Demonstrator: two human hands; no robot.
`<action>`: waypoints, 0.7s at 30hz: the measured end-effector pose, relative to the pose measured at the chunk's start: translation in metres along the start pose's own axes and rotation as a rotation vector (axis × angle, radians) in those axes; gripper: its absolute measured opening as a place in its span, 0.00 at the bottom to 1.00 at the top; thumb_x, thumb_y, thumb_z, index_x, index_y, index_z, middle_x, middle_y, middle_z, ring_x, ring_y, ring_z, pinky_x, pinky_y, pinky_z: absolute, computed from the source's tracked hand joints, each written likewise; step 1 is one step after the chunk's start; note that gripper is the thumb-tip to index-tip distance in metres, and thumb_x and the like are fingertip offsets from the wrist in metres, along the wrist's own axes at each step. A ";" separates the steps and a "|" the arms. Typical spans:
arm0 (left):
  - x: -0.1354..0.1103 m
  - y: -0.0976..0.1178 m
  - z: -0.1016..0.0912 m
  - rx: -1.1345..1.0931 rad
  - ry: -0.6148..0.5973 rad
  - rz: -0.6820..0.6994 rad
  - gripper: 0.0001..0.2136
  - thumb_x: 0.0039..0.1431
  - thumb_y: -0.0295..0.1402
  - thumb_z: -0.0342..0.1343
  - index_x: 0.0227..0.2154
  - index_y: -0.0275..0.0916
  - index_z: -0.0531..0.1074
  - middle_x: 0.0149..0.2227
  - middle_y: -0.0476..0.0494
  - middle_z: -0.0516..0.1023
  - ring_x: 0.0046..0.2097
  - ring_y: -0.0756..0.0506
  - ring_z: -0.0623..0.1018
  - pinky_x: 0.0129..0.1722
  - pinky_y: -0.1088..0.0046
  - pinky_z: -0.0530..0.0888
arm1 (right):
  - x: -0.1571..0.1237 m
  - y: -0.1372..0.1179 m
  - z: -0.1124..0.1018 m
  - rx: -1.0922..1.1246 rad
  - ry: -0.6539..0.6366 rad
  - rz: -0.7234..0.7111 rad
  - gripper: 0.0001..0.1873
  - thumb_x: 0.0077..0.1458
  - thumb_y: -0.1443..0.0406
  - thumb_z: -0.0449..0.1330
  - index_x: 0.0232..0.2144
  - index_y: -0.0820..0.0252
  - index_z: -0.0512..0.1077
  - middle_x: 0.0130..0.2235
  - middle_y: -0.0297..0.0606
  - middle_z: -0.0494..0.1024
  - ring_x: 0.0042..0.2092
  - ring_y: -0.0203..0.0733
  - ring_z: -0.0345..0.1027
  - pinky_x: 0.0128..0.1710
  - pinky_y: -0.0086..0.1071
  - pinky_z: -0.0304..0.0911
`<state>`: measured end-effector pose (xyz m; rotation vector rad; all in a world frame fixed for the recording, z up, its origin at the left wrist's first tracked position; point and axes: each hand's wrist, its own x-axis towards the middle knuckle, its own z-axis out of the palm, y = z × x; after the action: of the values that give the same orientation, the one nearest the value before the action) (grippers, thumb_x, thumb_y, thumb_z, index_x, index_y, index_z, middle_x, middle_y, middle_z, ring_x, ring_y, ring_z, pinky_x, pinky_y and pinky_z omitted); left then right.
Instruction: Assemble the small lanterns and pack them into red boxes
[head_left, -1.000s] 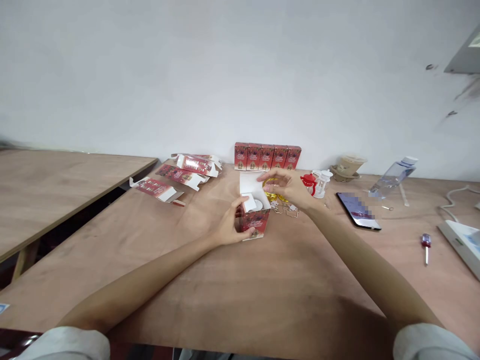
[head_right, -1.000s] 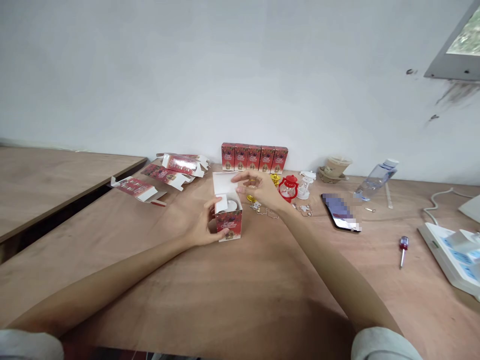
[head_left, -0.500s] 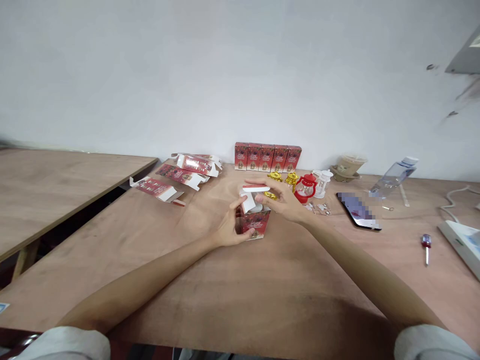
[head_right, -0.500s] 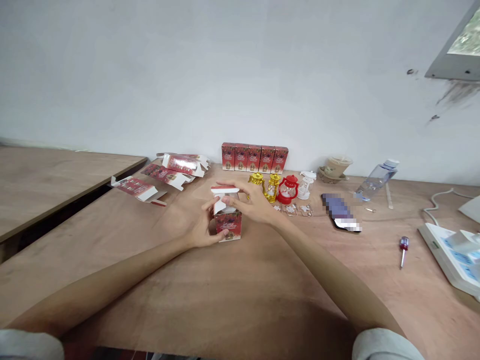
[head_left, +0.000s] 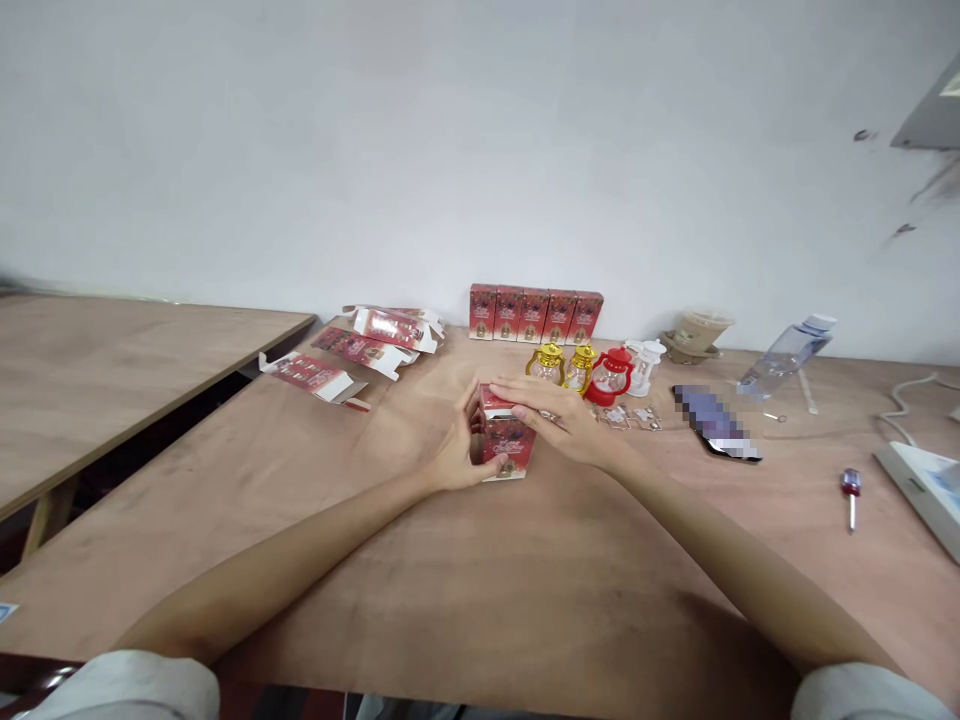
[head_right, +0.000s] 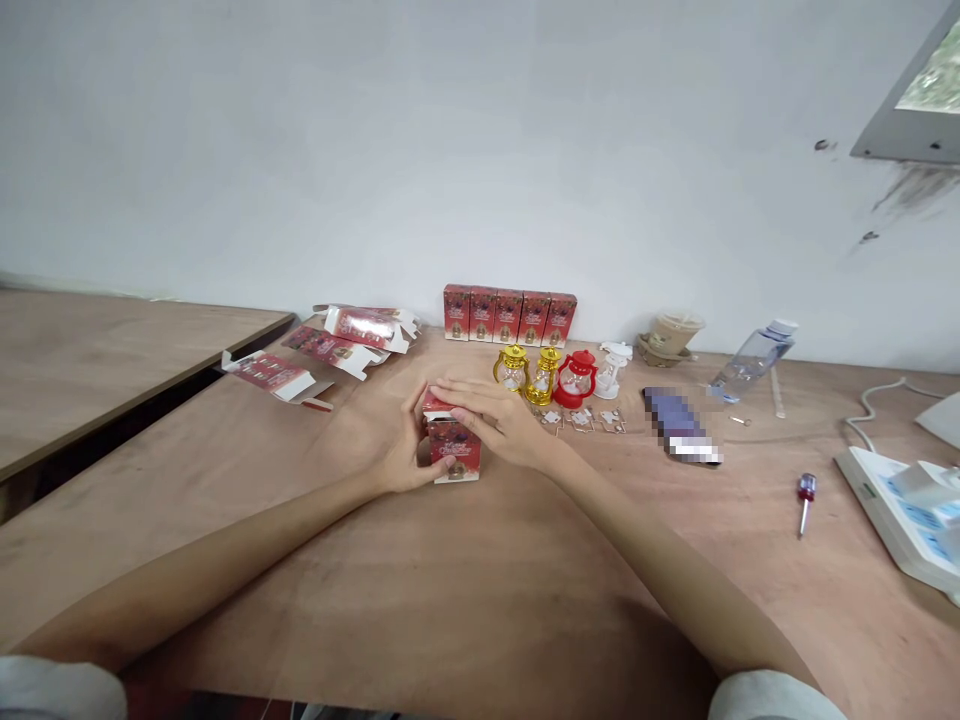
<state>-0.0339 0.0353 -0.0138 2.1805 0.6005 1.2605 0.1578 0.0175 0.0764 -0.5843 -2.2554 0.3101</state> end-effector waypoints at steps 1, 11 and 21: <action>0.000 0.001 0.000 0.008 0.002 0.005 0.46 0.53 0.35 0.57 0.64 0.46 0.28 0.65 0.33 0.50 0.63 0.35 0.61 0.56 0.53 0.70 | -0.001 0.001 0.001 -0.018 -0.006 -0.012 0.20 0.65 0.61 0.46 0.56 0.54 0.67 0.57 0.39 0.71 0.61 0.41 0.61 0.62 0.45 0.56; 0.002 0.003 -0.002 0.107 0.025 0.021 0.45 0.52 0.38 0.58 0.65 0.47 0.33 0.64 0.37 0.52 0.62 0.33 0.62 0.59 0.50 0.67 | -0.014 0.019 0.008 -0.230 -0.010 -0.135 0.24 0.58 0.56 0.57 0.55 0.53 0.67 0.57 0.42 0.71 0.63 0.47 0.57 0.61 0.49 0.57; 0.003 -0.001 -0.005 0.090 -0.005 -0.038 0.43 0.54 0.37 0.57 0.65 0.48 0.34 0.67 0.37 0.49 0.65 0.34 0.58 0.60 0.49 0.65 | -0.029 0.026 0.024 -0.389 0.044 -0.165 0.34 0.57 0.58 0.58 0.62 0.60 0.55 0.65 0.53 0.55 0.69 0.56 0.38 0.63 0.57 0.50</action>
<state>-0.0373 0.0391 -0.0104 2.2335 0.7060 1.2302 0.1657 0.0247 0.0321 -0.5891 -2.3168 -0.2281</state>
